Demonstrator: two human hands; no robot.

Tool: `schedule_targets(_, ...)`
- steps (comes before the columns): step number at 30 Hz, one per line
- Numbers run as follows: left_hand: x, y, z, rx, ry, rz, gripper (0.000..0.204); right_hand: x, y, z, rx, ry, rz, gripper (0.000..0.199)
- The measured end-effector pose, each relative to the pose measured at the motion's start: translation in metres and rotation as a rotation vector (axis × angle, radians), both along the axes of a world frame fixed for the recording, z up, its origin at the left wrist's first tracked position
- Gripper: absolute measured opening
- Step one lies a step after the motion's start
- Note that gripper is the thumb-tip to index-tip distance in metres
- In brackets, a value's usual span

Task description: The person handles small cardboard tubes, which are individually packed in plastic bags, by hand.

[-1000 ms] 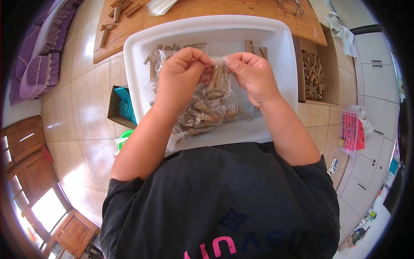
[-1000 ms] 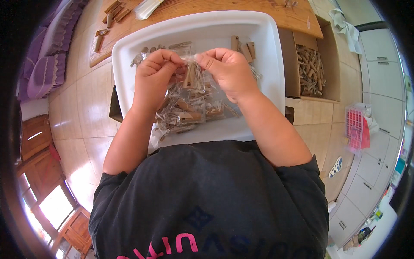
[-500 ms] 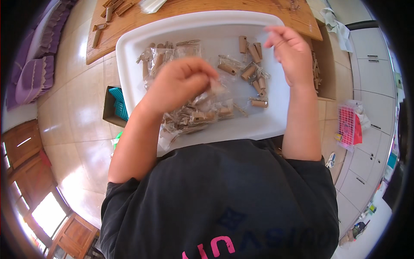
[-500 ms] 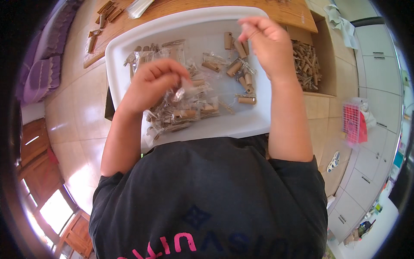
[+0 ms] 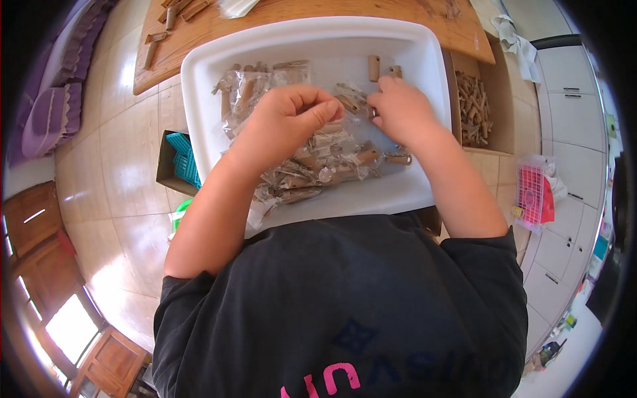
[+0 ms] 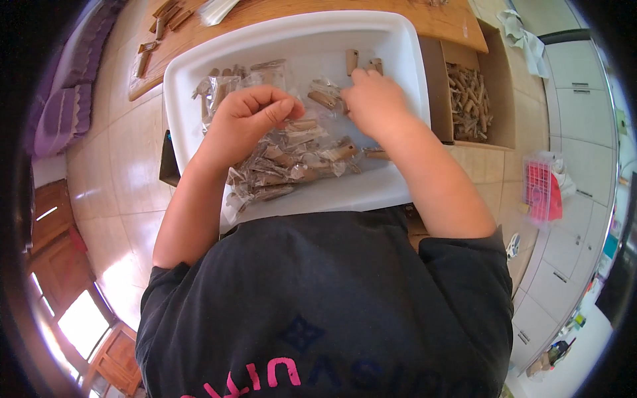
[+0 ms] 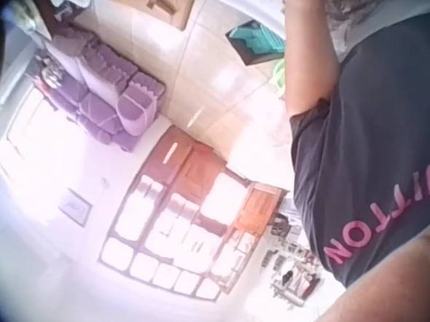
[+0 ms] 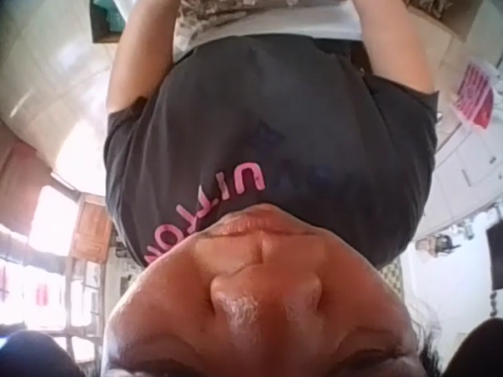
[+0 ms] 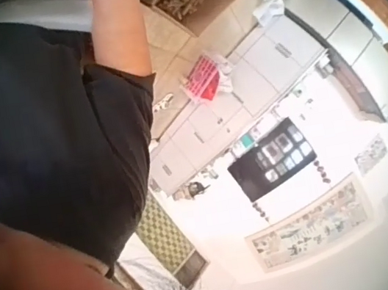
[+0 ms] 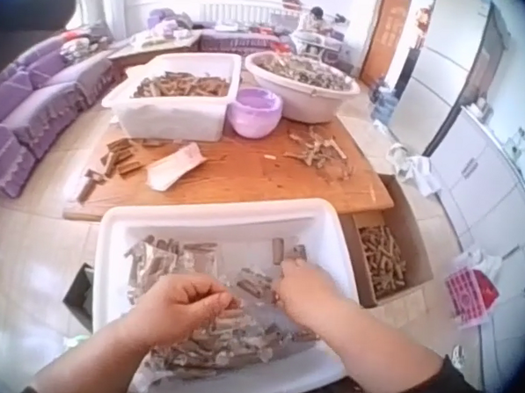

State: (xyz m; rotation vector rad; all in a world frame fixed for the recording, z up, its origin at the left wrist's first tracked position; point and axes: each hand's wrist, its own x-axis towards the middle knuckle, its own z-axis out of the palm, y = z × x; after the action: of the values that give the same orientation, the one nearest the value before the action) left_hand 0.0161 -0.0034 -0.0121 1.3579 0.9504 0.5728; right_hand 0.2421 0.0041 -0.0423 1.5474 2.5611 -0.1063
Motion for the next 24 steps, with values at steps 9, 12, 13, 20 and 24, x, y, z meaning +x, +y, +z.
schedule_targets(9, 0.007, 0.002, 0.0, -0.06, -0.156, 0.205, 0.026, -0.031, -0.008, 0.049, -0.305, 0.954, -0.261, 0.019)
schedule_targets(12, 0.008, 0.002, 0.003, -0.099, -0.154, 0.154, 0.027, -0.039, -0.011, 0.049, 0.043, 0.752, -0.006, 0.023)
schedule_targets(13, 0.007, 0.002, 0.0, -0.098, -0.173, 0.209, 0.026, -0.037, -0.01, 0.047, 0.044, 0.753, -0.006, 0.023)
schedule_targets(20, 0.003, 0.004, 0.001, -0.045, -0.312, 0.366, 0.021, -0.016, 0.0, 0.036, 0.151, 1.198, -0.272, 0.024)
schedule_targets(24, 0.002, -0.001, -0.002, 0.083, -0.256, 0.312, 0.022, -0.031, -0.007, 0.043, 0.366, 0.843, 0.061, 0.027)
